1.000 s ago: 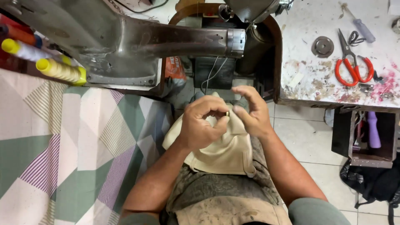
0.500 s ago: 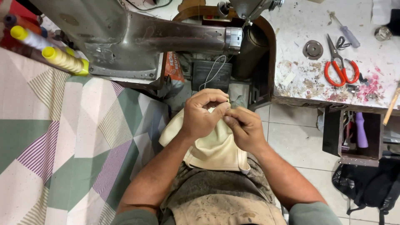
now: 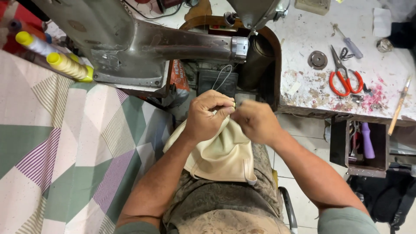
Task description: Adjusting a sewing machine with a screwdriver and manually winding or pulling thread through a fabric guide to prepare the bobbin.
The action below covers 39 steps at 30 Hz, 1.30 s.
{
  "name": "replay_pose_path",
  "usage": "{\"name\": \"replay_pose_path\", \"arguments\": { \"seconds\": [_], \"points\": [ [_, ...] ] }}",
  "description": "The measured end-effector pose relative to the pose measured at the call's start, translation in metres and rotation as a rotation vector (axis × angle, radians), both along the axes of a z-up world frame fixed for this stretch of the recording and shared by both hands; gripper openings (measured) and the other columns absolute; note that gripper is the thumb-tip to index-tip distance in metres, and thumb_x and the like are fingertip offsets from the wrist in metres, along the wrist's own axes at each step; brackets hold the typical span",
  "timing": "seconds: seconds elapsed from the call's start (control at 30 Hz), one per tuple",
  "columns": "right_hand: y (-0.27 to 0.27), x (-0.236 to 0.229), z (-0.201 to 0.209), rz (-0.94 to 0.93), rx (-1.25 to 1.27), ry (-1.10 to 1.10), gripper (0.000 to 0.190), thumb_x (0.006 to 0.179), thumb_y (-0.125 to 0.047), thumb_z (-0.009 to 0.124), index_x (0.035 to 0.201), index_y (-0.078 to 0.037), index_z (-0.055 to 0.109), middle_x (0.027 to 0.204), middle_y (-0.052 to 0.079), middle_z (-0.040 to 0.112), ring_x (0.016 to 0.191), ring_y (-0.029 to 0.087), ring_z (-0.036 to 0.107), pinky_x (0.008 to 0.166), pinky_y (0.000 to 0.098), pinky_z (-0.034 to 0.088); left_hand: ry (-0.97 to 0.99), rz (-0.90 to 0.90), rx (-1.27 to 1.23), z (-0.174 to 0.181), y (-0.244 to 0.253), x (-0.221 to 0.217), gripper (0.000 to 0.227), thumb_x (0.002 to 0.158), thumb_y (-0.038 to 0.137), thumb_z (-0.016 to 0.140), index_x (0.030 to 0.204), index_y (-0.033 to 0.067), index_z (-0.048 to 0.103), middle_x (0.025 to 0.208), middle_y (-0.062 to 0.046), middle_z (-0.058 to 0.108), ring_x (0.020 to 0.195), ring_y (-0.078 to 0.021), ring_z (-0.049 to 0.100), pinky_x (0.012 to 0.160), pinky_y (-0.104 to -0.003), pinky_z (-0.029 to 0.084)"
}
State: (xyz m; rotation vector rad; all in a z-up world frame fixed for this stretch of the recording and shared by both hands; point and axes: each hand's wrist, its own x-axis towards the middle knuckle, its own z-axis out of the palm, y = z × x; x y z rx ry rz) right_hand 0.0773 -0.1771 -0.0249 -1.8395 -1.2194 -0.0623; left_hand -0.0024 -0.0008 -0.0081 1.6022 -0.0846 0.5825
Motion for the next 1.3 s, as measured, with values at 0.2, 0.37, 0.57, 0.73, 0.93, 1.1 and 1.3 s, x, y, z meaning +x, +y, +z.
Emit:
{"name": "replay_pose_path", "arguments": {
  "seconds": [0.2, 0.37, 0.57, 0.73, 0.93, 1.1, 1.3],
  "points": [
    [-0.008, 0.028, 0.043, -0.023, -0.021, -0.178, 0.017, 0.101, -0.024, 0.064, 0.088, -0.017, 0.072, 0.076, 0.003, 0.058, 0.064, 0.029, 0.062, 0.061, 0.0389, 0.052, 0.012, -0.046, 0.021, -0.009, -0.003, 0.007, 0.007, 0.086, 0.004, 0.083, 0.093, 0.0058, 0.081, 0.087, -0.012, 0.075, 0.081, -0.0225, 0.076, 0.067, -0.028, 0.061],
    [0.002, 0.007, 0.024, -0.009, -0.017, 0.004, 0.015, 0.085, -0.002, 0.070, 0.074, -0.011, 0.065, 0.064, 0.008, 0.057, 0.060, 0.035, 0.062, 0.057, 0.0414, 0.050, -0.036, -0.021, 0.055, -0.003, 0.007, 0.009, 0.006, 0.086, 0.003, 0.082, 0.091, 0.0053, 0.081, 0.087, -0.012, 0.074, 0.082, -0.0233, 0.075, 0.067, -0.029, 0.060],
    [0.003, 0.040, 0.020, 0.024, 0.098, 0.015, 0.017, 0.088, -0.001, 0.069, 0.080, -0.016, 0.074, 0.071, 0.004, 0.062, 0.065, 0.028, 0.063, 0.060, 0.0365, 0.051, -0.071, -0.028, 0.062, 0.002, -0.001, 0.008, 0.005, 0.086, 0.004, 0.083, 0.090, 0.0062, 0.081, 0.086, -0.012, 0.075, 0.081, -0.0249, 0.076, 0.070, -0.030, 0.061],
    [0.002, 0.007, 0.033, 0.112, -0.141, -0.046, 0.011, 0.079, -0.007, 0.072, 0.074, -0.015, 0.067, 0.067, 0.006, 0.061, 0.063, 0.034, 0.065, 0.055, 0.0472, 0.049, -0.084, 0.001, 0.087, 0.000, 0.009, 0.011, 0.004, 0.085, 0.002, 0.083, 0.089, 0.0034, 0.080, 0.084, -0.013, 0.075, 0.081, -0.0250, 0.076, 0.068, -0.031, 0.061],
    [0.005, 0.032, 0.032, 0.025, 0.103, -0.042, 0.012, 0.091, -0.004, 0.073, 0.085, -0.014, 0.075, 0.070, 0.003, 0.058, 0.064, 0.028, 0.062, 0.060, 0.0368, 0.049, -0.107, -0.044, 0.098, 0.010, 0.004, 0.005, 0.003, 0.086, 0.002, 0.082, 0.087, 0.0041, 0.079, 0.085, -0.012, 0.076, 0.080, -0.0259, 0.076, 0.069, -0.031, 0.061],
    [-0.004, 0.024, 0.040, 0.155, 0.067, -0.010, 0.016, 0.087, -0.006, 0.069, 0.080, -0.018, 0.078, 0.069, 0.001, 0.057, 0.064, 0.024, 0.062, 0.058, 0.0340, 0.048, -0.118, -0.022, 0.097, 0.001, 0.007, 0.006, 0.005, 0.085, 0.002, 0.083, 0.088, 0.0048, 0.080, 0.084, -0.013, 0.076, 0.077, -0.0268, 0.076, 0.065, -0.031, 0.060],
    [0.004, -0.019, 0.051, 0.081, -0.095, 0.014, 0.009, 0.081, -0.007, 0.074, 0.080, -0.017, 0.074, 0.061, 0.001, 0.058, 0.058, 0.028, 0.064, 0.053, 0.0379, 0.051, -0.091, -0.029, 0.150, 0.002, 0.013, -0.005, 0.004, 0.086, 0.005, 0.083, 0.087, 0.0071, 0.081, 0.084, -0.009, 0.076, 0.075, -0.0228, 0.076, 0.062, -0.030, 0.060]
  ]
}}
